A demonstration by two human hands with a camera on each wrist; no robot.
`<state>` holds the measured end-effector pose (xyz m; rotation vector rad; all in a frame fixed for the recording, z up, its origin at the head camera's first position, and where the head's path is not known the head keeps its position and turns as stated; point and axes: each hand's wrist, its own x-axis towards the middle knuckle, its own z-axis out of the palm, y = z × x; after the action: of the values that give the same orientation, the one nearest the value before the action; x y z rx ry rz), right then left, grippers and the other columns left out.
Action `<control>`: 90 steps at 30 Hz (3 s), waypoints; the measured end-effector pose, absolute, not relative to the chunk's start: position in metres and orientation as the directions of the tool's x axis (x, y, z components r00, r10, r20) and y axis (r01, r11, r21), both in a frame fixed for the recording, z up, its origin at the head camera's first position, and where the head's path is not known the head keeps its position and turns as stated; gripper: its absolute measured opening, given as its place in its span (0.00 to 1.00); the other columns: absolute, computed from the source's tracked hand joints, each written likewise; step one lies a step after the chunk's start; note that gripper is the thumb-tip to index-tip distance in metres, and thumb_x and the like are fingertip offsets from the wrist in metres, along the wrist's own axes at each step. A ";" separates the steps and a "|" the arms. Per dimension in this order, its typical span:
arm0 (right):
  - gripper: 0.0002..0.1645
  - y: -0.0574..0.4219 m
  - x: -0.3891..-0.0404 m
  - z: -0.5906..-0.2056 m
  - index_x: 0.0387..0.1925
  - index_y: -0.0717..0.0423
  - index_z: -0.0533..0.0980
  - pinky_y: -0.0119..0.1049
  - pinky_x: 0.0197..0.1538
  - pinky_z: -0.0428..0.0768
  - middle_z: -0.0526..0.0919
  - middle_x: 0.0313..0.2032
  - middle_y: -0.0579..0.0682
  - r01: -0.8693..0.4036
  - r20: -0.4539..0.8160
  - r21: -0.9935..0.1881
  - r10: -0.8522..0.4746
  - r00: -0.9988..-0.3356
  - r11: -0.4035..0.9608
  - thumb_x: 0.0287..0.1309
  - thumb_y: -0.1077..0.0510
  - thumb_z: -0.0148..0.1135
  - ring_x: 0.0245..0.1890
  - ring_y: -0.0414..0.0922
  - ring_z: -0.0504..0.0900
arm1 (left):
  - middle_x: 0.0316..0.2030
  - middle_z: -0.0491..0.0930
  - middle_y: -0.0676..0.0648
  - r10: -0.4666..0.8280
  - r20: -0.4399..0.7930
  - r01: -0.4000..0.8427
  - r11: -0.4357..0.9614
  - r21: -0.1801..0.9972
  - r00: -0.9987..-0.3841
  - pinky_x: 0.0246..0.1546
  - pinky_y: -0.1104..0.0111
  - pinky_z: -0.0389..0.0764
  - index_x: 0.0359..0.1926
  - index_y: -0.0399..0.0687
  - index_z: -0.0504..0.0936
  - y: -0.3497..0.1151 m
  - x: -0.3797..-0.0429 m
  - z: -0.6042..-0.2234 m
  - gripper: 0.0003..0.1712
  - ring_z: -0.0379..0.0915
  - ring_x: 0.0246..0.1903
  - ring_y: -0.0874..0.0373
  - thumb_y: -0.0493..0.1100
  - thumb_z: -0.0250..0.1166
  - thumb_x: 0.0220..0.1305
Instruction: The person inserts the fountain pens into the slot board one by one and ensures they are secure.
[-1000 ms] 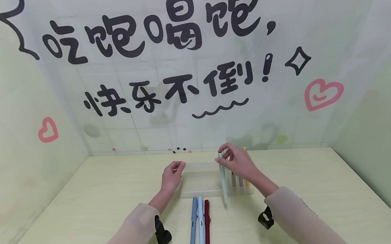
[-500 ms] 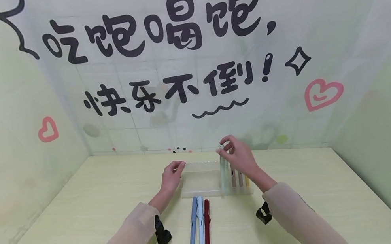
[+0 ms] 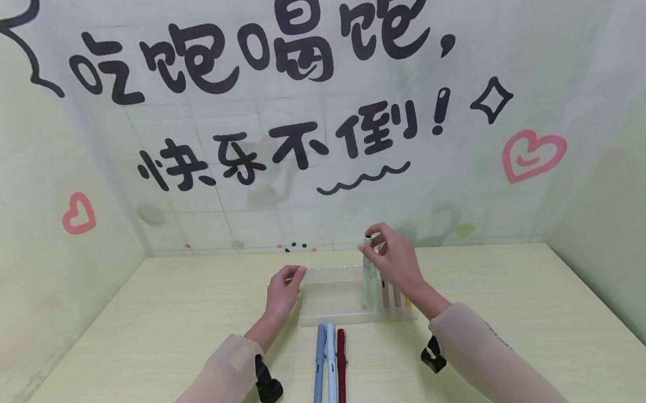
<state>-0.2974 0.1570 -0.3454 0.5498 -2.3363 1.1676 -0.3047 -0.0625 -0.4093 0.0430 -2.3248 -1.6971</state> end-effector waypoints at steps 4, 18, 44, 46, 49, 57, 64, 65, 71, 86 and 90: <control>0.14 0.155 -0.298 -0.351 0.39 0.58 0.71 0.34 0.20 0.73 0.79 0.27 0.51 -0.547 0.578 -0.619 -0.143 -0.803 0.564 0.52 0.56 0.61 0.18 0.42 0.73 | 0.39 0.76 0.44 -0.179 0.183 0.119 0.318 0.940 -0.967 0.45 0.62 0.72 0.42 0.39 0.76 -0.062 -0.305 -0.409 0.15 0.71 0.44 0.50 0.45 0.54 0.62; 0.13 0.152 -0.296 -0.361 0.38 0.58 0.72 0.32 0.18 0.70 0.79 0.26 0.50 -0.547 0.573 -0.570 -0.181 -0.799 0.613 0.52 0.57 0.61 0.18 0.40 0.71 | 0.39 0.77 0.44 -0.180 0.194 0.128 0.327 0.936 -0.964 0.44 0.62 0.73 0.41 0.38 0.77 -0.061 -0.305 -0.410 0.14 0.71 0.43 0.50 0.45 0.54 0.62; 0.21 0.162 -0.308 -0.369 0.49 0.59 0.71 0.32 0.19 0.68 0.73 0.22 0.42 -0.626 0.560 -0.427 -0.352 -0.750 0.653 0.50 0.63 0.61 0.17 0.37 0.68 | 0.39 0.76 0.43 -0.173 0.203 0.143 0.309 0.940 -0.964 0.45 0.62 0.72 0.42 0.38 0.76 -0.062 -0.305 -0.410 0.14 0.71 0.44 0.50 0.44 0.54 0.63; 0.23 0.162 -0.309 -0.371 0.50 0.58 0.71 0.32 0.20 0.68 0.73 0.22 0.42 -0.619 0.559 -0.419 -0.349 -0.752 0.664 0.50 0.63 0.61 0.18 0.37 0.69 | 0.39 0.76 0.43 -0.171 0.204 0.144 0.310 0.940 -0.964 0.45 0.62 0.72 0.42 0.38 0.76 -0.062 -0.306 -0.410 0.14 0.71 0.44 0.50 0.45 0.54 0.63; 0.24 0.162 -0.310 -0.372 0.51 0.58 0.70 0.32 0.20 0.68 0.72 0.22 0.42 -0.603 0.549 -0.410 -0.343 -0.762 0.684 0.50 0.62 0.62 0.20 0.38 0.69 | 0.39 0.76 0.43 -0.171 0.204 0.144 0.310 0.940 -0.964 0.45 0.62 0.72 0.42 0.38 0.76 -0.062 -0.306 -0.410 0.14 0.71 0.44 0.50 0.45 0.54 0.62; 0.27 0.162 -0.310 -0.369 0.53 0.59 0.69 0.32 0.20 0.67 0.70 0.19 0.40 -0.568 0.493 -0.417 -0.348 -0.797 0.710 0.49 0.62 0.62 0.20 0.39 0.67 | 0.38 0.77 0.43 -0.174 0.205 0.144 0.312 0.939 -0.963 0.44 0.62 0.73 0.41 0.38 0.77 -0.062 -0.309 -0.413 0.15 0.71 0.43 0.50 0.45 0.55 0.62; 0.27 0.162 -0.312 -0.368 0.54 0.56 0.69 0.32 0.17 0.66 0.69 0.17 0.39 -0.542 0.463 -0.414 -0.344 -0.817 0.731 0.50 0.61 0.61 0.18 0.39 0.66 | 0.38 0.77 0.43 -0.176 0.203 0.141 0.313 0.939 -0.963 0.44 0.62 0.73 0.41 0.38 0.77 -0.063 -0.309 -0.412 0.14 0.71 0.43 0.50 0.45 0.54 0.62; 0.27 0.162 -0.312 -0.368 0.54 0.55 0.69 0.32 0.17 0.66 0.69 0.17 0.39 -0.538 0.459 -0.415 -0.342 -0.820 0.734 0.50 0.61 0.61 0.18 0.39 0.66 | 0.38 0.77 0.43 -0.176 0.201 0.139 0.312 0.940 -0.964 0.44 0.62 0.73 0.41 0.38 0.77 -0.063 -0.309 -0.412 0.14 0.71 0.43 0.49 0.44 0.54 0.62; 0.27 0.160 -0.312 -0.369 0.54 0.55 0.69 0.32 0.17 0.65 0.68 0.17 0.40 -0.513 0.435 -0.427 -0.328 -0.839 0.745 0.50 0.61 0.61 0.18 0.40 0.65 | 0.39 0.76 0.44 -0.177 0.186 0.125 0.309 0.943 -0.966 0.45 0.62 0.72 0.42 0.38 0.76 -0.062 -0.308 -0.411 0.14 0.71 0.44 0.50 0.45 0.54 0.62; 0.28 0.158 -0.311 -0.365 0.55 0.58 0.67 0.32 0.15 0.63 0.69 0.15 0.42 -0.496 0.398 -0.447 -0.331 -0.856 0.745 0.50 0.62 0.61 0.15 0.39 0.65 | 0.39 0.76 0.43 -0.184 0.183 0.120 0.308 0.944 -0.966 0.45 0.62 0.72 0.42 0.38 0.77 -0.062 -0.307 -0.410 0.14 0.71 0.44 0.49 0.45 0.55 0.62; 0.29 0.159 -0.311 -0.365 0.56 0.57 0.66 0.32 0.16 0.64 0.69 0.15 0.42 -0.486 0.397 -0.460 -0.318 -0.861 0.743 0.50 0.62 0.61 0.15 0.39 0.65 | 0.39 0.77 0.43 -0.185 0.187 0.124 0.310 0.943 -0.965 0.45 0.61 0.72 0.41 0.38 0.77 -0.061 -0.306 -0.410 0.14 0.71 0.43 0.49 0.44 0.54 0.62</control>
<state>-0.3111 0.1589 -0.3648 0.6272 -2.6512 0.8181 -0.3061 -0.0612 -0.4096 0.0554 -2.3183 -1.7045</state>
